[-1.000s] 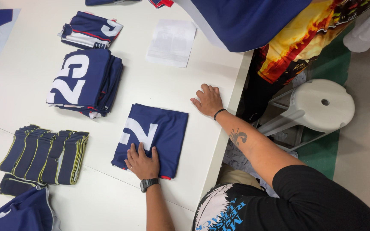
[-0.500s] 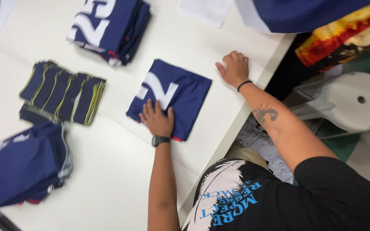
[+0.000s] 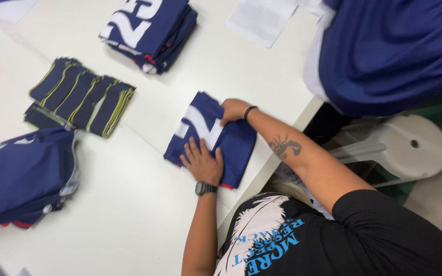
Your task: The person folds multiple blue and red sports jerseys on a white table. They smooth each jersey, fold the sleeves and sides, and stack the finished items. A second person is visible folding a jersey in the background.
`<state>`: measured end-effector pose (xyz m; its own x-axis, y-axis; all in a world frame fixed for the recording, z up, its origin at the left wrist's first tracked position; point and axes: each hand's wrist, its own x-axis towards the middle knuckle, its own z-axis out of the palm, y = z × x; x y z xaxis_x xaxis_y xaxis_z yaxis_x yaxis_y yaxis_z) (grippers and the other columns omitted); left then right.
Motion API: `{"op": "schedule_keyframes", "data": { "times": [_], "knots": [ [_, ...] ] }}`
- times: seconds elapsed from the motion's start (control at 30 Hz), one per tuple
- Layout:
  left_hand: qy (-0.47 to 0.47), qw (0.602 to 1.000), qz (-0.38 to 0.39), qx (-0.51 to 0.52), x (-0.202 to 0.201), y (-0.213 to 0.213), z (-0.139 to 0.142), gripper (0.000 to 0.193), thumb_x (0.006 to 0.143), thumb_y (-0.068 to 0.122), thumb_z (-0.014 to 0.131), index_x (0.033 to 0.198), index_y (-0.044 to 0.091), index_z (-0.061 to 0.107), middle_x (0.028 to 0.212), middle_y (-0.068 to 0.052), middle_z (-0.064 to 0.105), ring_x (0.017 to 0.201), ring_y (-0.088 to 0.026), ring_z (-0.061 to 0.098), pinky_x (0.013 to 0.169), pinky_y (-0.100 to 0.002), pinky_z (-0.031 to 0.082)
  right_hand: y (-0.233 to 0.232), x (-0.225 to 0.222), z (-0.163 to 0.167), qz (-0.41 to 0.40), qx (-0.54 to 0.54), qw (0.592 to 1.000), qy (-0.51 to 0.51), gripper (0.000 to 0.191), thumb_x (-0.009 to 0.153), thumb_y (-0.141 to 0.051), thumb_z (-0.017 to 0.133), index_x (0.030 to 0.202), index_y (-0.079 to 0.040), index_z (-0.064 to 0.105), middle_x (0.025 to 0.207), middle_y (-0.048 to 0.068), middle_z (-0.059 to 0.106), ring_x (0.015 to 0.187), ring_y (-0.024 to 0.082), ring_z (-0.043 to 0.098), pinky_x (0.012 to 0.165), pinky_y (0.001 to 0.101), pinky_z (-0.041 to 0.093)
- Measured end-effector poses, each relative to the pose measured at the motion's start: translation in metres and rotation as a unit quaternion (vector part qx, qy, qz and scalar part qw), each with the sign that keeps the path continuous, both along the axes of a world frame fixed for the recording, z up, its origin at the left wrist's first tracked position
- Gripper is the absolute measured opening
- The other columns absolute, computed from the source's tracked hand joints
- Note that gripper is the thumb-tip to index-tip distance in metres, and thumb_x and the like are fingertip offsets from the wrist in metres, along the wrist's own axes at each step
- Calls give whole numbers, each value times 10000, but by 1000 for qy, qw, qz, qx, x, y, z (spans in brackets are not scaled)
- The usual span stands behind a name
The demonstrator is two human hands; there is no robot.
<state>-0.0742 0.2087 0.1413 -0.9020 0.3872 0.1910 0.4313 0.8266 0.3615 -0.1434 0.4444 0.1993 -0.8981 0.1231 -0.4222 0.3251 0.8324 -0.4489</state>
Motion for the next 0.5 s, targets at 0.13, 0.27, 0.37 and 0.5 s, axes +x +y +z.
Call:
{"op": "schedule_keyframes", "data": {
  "times": [0.13,0.27,0.37,0.5],
  "knots": [
    [7,1000,-12,27,26,-9,9,621,906,462,621,1401,88,579,1563,-213,414,1463,-430,342,1175,-660,192,0,19,1,-30,-188,981,36,429,670,-211,861,1033,2,776,962,141,789,866,259,732,807,342,571],
    [-12,998,-38,55,34,-13,18,608,865,427,658,1380,113,584,1547,-208,415,1452,-440,332,1154,-684,175,11,40,0,-124,-301,945,-17,384,686,-81,826,1061,-10,775,971,109,797,855,209,744,830,297,572],
    [-14,995,-27,96,29,-19,18,601,901,411,646,1414,109,564,1560,-197,408,1472,-434,316,1154,-708,154,29,56,-9,-148,-276,950,-11,389,689,-72,804,1070,4,791,1002,123,801,885,214,739,838,308,561],
    [-8,991,25,134,12,-29,13,613,943,412,613,1461,96,522,1586,-218,372,1488,-454,270,1160,-706,138,67,70,-18,-221,-269,937,41,428,692,-82,798,1114,-23,761,1038,104,792,942,205,740,880,298,558]
  ]
}}
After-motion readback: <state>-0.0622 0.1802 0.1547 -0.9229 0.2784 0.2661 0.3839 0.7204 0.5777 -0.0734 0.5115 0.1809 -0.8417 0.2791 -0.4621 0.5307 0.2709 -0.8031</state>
